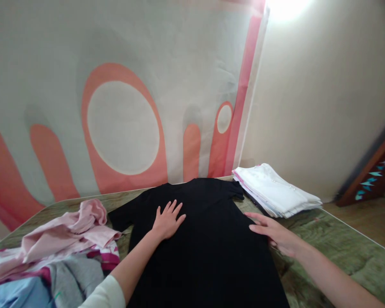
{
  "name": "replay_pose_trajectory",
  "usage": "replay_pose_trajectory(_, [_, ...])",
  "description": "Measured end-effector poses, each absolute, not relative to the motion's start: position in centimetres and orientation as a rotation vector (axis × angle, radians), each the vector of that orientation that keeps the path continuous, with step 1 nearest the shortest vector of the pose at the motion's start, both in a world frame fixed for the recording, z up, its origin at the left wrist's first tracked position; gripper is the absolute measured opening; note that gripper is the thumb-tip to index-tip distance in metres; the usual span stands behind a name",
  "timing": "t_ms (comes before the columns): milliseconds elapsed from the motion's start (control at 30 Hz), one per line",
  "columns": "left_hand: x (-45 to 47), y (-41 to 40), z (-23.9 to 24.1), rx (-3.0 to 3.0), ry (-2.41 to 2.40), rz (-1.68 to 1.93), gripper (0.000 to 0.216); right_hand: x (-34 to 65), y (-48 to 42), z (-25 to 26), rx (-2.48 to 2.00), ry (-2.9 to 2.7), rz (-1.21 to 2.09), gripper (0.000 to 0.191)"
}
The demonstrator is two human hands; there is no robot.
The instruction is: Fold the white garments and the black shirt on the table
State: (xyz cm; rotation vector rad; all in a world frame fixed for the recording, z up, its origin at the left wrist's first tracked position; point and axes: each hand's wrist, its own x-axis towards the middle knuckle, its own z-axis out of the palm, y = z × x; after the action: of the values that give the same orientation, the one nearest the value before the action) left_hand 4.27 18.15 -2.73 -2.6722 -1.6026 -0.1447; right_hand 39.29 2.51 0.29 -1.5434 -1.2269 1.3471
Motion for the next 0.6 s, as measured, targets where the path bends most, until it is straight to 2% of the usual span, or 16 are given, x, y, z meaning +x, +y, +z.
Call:
replay_pose_trajectory(167, [4.1, 18.8, -2.9, -2.669, -1.595, -0.139, 0.060, 40.5, 1.1, 1.9, -1.435, -1.402, 1.577, 0.069])
replay_pose_trajectory(267, [4.2, 19.0, -3.1, -2.662, -1.585, -0.143, 0.060, 42.2, 0.5, 1.7, -1.520, -1.597, 1.594, 0.074])
replay_pose_trajectory(467, [3.8, 17.9, -1.8, -2.662, -1.644, -0.029, 0.058, 45.9, -0.5, 0.3, -1.858, -1.834, 1.377, 0.064])
replay_pose_trajectory(600, [0.9, 15.1, -0.1, -2.596, -1.715, 0.166, 0.057, 47.2, -0.9, -1.4, -1.919, -1.935, 1.185, 0.050])
